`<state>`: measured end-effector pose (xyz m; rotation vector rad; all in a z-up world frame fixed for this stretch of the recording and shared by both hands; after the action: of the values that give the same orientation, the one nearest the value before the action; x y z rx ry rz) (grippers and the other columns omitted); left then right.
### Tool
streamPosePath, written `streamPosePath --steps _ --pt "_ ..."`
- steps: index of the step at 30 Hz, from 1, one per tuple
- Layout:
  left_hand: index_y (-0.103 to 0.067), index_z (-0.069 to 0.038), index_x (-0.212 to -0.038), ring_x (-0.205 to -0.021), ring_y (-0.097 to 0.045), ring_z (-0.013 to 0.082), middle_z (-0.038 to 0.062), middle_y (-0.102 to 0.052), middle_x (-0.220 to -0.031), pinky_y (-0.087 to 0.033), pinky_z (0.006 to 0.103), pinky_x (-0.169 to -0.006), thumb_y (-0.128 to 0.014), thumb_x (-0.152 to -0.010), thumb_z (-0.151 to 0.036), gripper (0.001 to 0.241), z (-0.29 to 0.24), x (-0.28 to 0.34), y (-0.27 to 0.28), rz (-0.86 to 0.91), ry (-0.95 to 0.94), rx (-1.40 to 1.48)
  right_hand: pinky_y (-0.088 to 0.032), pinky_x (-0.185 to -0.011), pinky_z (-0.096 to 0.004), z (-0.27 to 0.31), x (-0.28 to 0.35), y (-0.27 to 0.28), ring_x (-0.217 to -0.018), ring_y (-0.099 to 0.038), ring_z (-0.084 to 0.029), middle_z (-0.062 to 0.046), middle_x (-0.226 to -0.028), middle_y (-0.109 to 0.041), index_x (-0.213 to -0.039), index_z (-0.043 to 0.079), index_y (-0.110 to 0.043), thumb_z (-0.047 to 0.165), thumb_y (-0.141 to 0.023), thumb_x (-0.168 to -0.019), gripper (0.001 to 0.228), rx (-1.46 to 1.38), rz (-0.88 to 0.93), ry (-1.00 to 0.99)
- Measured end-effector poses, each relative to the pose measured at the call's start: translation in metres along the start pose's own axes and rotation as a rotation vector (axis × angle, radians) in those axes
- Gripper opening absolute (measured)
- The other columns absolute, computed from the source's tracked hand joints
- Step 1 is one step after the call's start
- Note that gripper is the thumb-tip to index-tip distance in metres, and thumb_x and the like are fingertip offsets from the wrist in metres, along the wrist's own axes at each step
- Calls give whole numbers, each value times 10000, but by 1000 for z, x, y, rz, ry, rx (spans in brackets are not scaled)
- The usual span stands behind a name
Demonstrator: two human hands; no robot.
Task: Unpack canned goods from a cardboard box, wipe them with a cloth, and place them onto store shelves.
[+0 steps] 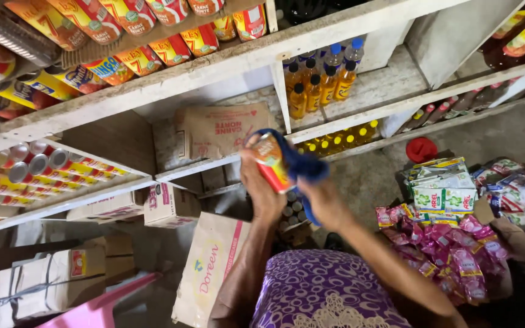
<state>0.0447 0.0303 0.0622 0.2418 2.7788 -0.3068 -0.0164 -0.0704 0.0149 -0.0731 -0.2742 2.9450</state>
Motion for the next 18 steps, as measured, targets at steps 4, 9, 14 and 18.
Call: streamPosePath --steps 4,9,14,18 --pt "-578 -35 -1274 -854 -652 135 114 -643 -1108 -569 220 -712 -660 -971 -443 515 135 4 31 -134 801 1018 -375 -893 -373 32 30 -31 -1178 -436 -280 -133 -1645 -364 -1582 199 -326 271 -433 -1046 551 657 55 395" --pt "-573 -60 -1295 -870 -634 139 124 -601 -1141 -565 216 -729 -649 -986 -475 523 138 -7 7 318 986 1216 -124 -1261 -444 47 -4 -21 -1563 -180 -356 -69 -1683 -306 -1584 191 -423 262 -421 -1072 517 958 -57 741" --pt "-759 -209 -867 -754 -570 128 -11 -584 -773 -474 276 -734 -469 -1022 -624 529 109 52 9 24 671 -49 -442 -1104 -423 -33 -46 38 -1099 -675 -245 -95 -1076 -749 -982 86 -762 421 -673 -979 347 294 -321 -139" --pt "-711 -122 -1281 -910 -710 216 123 -744 -1140 -584 360 -876 -555 -948 -608 609 98 27 16 -309 705 438 -501 -1055 -351 -114 -20 41 -1192 -674 -197 -44 -1196 -760 -1169 316 -761 703 -434 -980 541 706 -234 -333"
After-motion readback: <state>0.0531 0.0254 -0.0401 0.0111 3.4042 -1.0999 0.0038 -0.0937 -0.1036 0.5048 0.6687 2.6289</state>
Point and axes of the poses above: each hand's wrist, its own x-axis away from the middle knuckle, its own y-axis out of the back of the hand, z = x × y, the point moved 6 cm from there along -x, towards the middle knuckle
